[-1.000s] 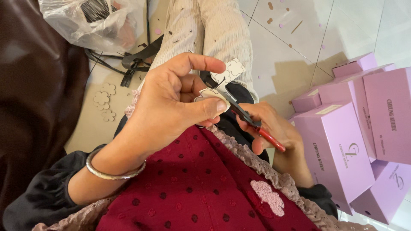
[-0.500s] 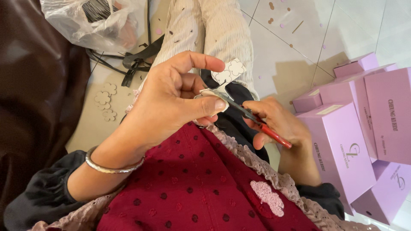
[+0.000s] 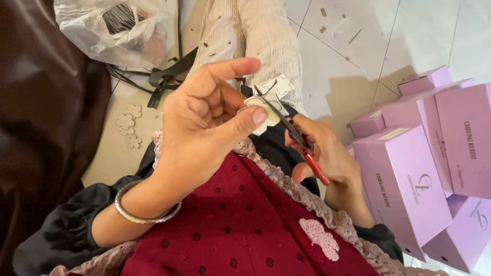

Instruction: The person uses red-handled scissors to cut cloud-shaped outlines from small white paper pieces. They rotate the paper and trim along the drawn lines, then place finished pieces on the floor.

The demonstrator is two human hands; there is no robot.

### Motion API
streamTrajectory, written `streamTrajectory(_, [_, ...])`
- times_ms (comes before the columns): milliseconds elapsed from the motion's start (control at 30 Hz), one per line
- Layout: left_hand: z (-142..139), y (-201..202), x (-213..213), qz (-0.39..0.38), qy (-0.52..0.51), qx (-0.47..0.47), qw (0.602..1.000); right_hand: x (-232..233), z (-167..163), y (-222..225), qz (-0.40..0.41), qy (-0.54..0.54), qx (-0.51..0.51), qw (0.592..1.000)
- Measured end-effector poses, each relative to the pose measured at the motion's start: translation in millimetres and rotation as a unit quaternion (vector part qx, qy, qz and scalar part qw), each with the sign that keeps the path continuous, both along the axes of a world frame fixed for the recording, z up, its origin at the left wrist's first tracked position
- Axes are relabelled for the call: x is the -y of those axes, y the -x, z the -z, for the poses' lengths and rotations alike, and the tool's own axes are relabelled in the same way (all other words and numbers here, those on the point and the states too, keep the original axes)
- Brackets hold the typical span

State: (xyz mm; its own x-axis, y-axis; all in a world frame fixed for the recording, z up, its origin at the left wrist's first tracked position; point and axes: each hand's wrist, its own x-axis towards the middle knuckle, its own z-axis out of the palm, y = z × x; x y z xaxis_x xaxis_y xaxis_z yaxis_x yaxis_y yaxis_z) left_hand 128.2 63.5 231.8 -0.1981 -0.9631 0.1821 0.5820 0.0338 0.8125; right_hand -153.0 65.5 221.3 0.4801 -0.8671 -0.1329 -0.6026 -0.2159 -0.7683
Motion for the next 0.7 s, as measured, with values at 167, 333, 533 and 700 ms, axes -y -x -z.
streamTrajectory(167, [8, 5, -1, 0.014, -0.032, -0.044, 0.998, -2, -1, 2, 0.013, 0.155, -0.098, 0.983])
streamTrajectory(333, [12, 12, -1, 0.008, -0.061, -0.041, 0.997, -2, -2, -1, 0.042, 0.074, -0.062, 0.994])
streamTrajectory(533, [16, 18, 0, 0.038, -0.108, -0.105, 0.988, -7, -8, -24, 0.046, -0.122, 0.071, 0.989])
streamTrajectory(700, [16, 16, 2, 0.045, -0.124, -0.091, 0.987, -17, -20, -38, 0.101, -0.137, 0.116, 0.979])
